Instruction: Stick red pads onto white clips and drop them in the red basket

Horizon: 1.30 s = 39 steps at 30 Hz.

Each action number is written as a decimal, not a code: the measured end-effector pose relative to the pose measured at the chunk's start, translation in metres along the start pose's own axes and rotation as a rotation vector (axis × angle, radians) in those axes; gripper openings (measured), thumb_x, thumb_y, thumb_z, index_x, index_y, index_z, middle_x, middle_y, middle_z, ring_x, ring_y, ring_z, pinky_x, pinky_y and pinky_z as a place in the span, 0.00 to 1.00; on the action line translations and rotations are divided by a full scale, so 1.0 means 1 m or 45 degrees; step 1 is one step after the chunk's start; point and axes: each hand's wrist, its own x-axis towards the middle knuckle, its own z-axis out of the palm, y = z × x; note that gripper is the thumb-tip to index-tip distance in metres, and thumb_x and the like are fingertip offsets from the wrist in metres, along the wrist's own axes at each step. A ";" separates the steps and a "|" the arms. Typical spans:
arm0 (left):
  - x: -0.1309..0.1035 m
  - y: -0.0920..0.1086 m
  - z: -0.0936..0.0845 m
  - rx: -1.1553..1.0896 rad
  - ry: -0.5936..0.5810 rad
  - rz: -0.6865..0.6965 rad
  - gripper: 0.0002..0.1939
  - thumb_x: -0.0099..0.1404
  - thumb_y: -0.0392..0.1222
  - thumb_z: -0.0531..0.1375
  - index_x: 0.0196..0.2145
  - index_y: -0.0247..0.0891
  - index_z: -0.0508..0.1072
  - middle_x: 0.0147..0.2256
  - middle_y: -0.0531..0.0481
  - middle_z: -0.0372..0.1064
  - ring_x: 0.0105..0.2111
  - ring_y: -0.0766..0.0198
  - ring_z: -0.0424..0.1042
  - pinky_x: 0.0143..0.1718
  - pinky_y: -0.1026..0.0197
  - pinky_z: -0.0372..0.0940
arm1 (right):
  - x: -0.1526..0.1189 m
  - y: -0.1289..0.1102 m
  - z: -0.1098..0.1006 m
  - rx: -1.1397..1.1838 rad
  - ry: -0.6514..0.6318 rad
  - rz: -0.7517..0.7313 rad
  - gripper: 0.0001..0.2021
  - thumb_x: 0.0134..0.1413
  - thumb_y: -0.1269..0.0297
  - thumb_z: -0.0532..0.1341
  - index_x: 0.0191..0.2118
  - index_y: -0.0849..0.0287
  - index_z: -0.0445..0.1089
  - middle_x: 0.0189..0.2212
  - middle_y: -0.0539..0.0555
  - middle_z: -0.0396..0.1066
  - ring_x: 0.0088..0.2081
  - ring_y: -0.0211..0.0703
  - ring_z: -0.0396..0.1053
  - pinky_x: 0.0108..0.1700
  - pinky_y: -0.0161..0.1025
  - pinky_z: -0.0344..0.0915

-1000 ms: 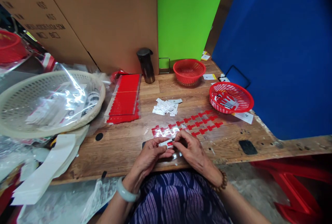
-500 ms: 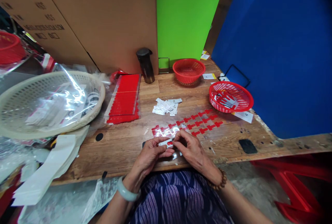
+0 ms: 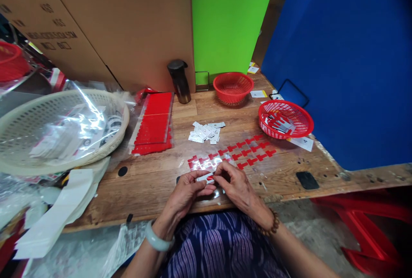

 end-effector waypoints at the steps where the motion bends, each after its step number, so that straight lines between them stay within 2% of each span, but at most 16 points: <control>1: 0.000 0.000 -0.001 0.003 -0.005 0.002 0.16 0.53 0.26 0.63 0.41 0.27 0.69 0.26 0.41 0.76 0.25 0.63 0.77 0.30 0.67 0.71 | 0.000 0.000 0.000 0.001 -0.002 -0.002 0.06 0.51 0.75 0.55 0.28 0.58 0.60 0.24 0.46 0.61 0.27 0.35 0.59 0.30 0.32 0.56; 7: 0.000 -0.002 -0.002 0.037 -0.018 0.026 0.18 0.52 0.30 0.65 0.42 0.27 0.69 0.28 0.40 0.77 0.25 0.64 0.76 0.31 0.67 0.71 | -0.001 -0.003 0.000 0.002 -0.023 0.020 0.06 0.51 0.76 0.55 0.28 0.58 0.60 0.24 0.45 0.60 0.27 0.35 0.59 0.30 0.32 0.55; 15: 0.002 -0.008 -0.001 0.214 0.083 0.190 0.20 0.49 0.37 0.67 0.39 0.28 0.68 0.23 0.42 0.76 0.22 0.64 0.76 0.29 0.66 0.70 | -0.005 -0.004 0.005 0.052 0.005 0.129 0.05 0.51 0.74 0.56 0.28 0.58 0.62 0.25 0.46 0.62 0.28 0.36 0.60 0.33 0.33 0.56; 20: 0.001 -0.005 0.003 0.331 0.186 0.251 0.18 0.49 0.36 0.66 0.38 0.28 0.69 0.21 0.45 0.76 0.21 0.64 0.75 0.29 0.65 0.69 | -0.007 -0.007 0.009 0.059 0.057 0.185 0.05 0.49 0.74 0.56 0.27 0.58 0.63 0.27 0.49 0.64 0.33 0.39 0.62 0.36 0.35 0.57; 24: 0.001 -0.005 0.003 0.308 0.169 0.239 0.18 0.49 0.36 0.65 0.38 0.28 0.68 0.22 0.45 0.76 0.21 0.65 0.75 0.29 0.65 0.70 | -0.007 -0.012 0.007 0.013 0.123 0.125 0.05 0.48 0.74 0.57 0.25 0.59 0.63 0.28 0.49 0.63 0.34 0.40 0.61 0.37 0.35 0.57; 30: 0.005 -0.008 -0.005 0.224 0.085 0.196 0.20 0.49 0.36 0.66 0.40 0.28 0.68 0.22 0.44 0.76 0.21 0.65 0.75 0.28 0.67 0.69 | -0.005 -0.009 0.004 0.063 0.011 0.188 0.06 0.51 0.75 0.54 0.28 0.58 0.61 0.24 0.46 0.61 0.27 0.36 0.60 0.31 0.33 0.56; 39: 0.003 -0.008 -0.005 0.159 0.087 0.089 0.20 0.50 0.31 0.65 0.41 0.27 0.67 0.22 0.41 0.76 0.21 0.65 0.75 0.27 0.68 0.69 | -0.007 0.001 0.009 -0.133 0.040 0.086 0.05 0.54 0.74 0.53 0.30 0.57 0.60 0.27 0.47 0.63 0.30 0.37 0.61 0.34 0.34 0.55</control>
